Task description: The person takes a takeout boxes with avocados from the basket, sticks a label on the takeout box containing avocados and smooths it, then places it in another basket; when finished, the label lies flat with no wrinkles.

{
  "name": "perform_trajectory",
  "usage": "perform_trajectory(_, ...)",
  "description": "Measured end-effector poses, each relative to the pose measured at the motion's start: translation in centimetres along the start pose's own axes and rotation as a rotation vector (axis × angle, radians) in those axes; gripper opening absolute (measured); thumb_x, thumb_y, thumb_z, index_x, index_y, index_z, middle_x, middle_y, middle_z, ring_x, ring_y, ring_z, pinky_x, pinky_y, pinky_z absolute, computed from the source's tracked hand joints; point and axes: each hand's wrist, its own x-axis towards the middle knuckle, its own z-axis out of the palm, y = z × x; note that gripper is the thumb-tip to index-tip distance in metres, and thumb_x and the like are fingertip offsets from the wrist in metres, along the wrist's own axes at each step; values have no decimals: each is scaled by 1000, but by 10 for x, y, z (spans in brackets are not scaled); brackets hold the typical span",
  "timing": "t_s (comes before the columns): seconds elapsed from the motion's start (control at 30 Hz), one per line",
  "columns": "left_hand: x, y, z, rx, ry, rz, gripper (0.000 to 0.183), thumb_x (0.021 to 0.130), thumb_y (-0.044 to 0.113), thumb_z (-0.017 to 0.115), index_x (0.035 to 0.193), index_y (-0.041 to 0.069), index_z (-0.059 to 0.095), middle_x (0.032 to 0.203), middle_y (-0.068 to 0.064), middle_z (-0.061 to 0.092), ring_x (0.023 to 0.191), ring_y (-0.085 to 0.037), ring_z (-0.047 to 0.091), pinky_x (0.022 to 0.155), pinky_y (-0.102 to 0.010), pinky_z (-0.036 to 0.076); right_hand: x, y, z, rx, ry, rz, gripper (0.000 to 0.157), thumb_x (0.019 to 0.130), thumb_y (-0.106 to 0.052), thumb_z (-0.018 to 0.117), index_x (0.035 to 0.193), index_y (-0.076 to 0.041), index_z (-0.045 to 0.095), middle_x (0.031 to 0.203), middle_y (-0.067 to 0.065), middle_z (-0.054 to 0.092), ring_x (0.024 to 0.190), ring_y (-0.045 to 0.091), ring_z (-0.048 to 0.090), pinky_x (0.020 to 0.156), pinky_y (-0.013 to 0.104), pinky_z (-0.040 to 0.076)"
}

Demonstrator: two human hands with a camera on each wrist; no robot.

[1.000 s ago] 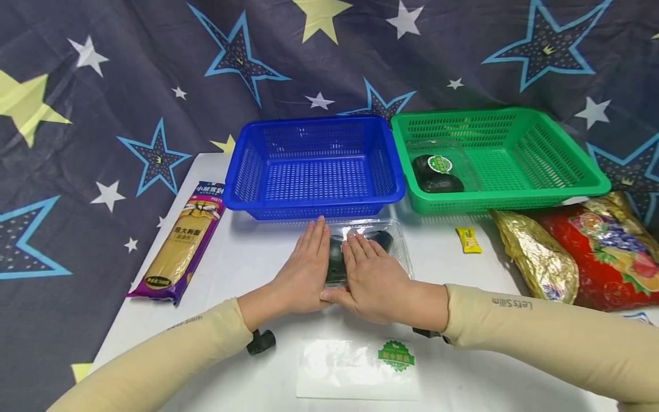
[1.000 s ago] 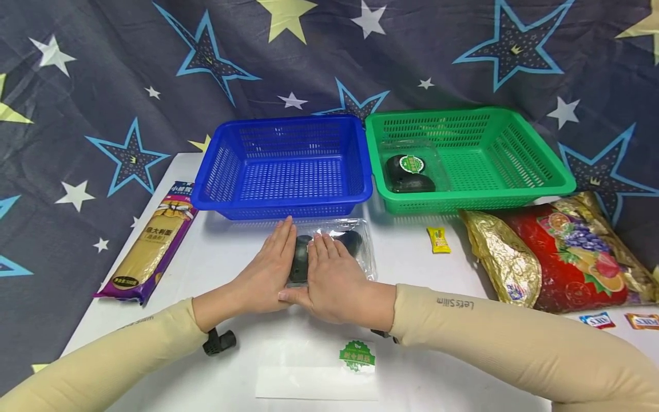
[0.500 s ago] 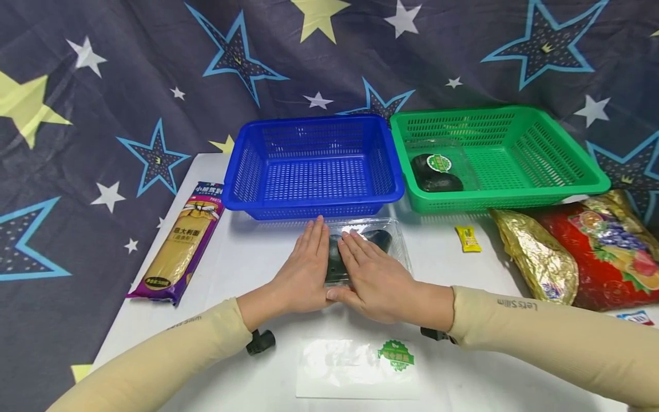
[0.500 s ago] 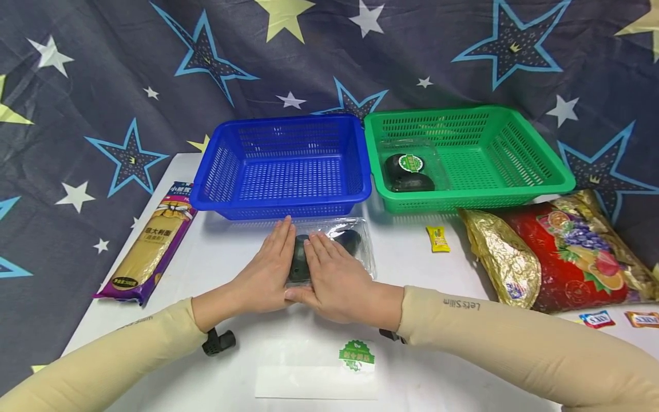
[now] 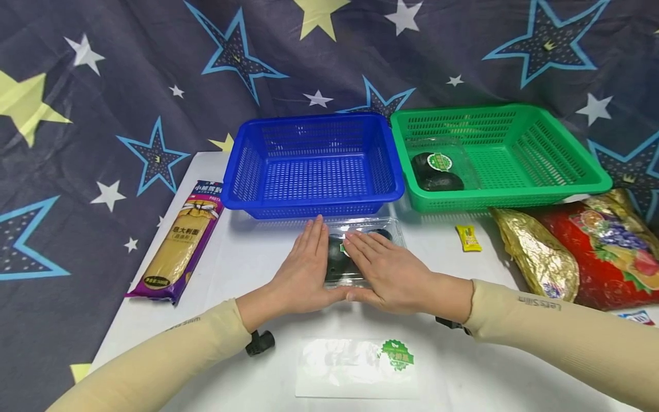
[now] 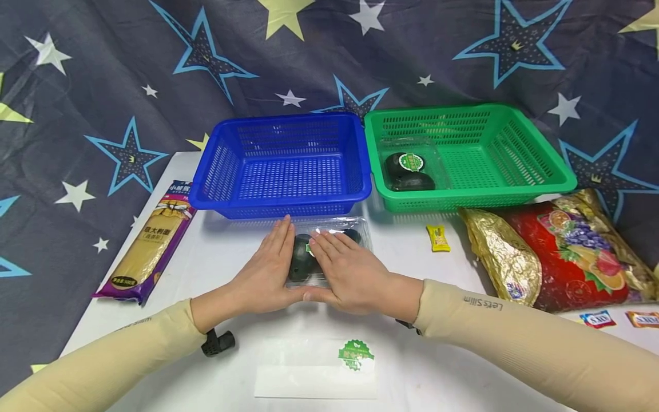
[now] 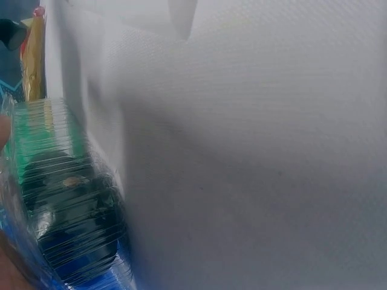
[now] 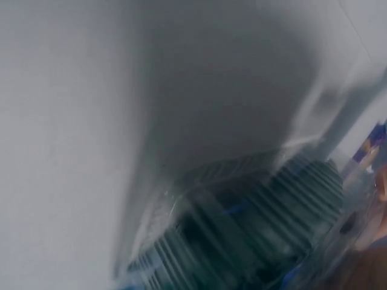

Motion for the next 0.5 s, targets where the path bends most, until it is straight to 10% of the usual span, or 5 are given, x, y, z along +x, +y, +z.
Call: perform_trajectory(0.5, -1, 1, 0, 2, 12, -5, 121, 78, 77, 49, 149, -7, 0, 156, -24, -7, 144, -37, -2, 116, -45, 10, -23, 21, -10, -110, -7, 23, 92, 91, -71, 27, 142, 6, 39, 146, 23, 38, 138, 34, 33, 113, 44, 26)
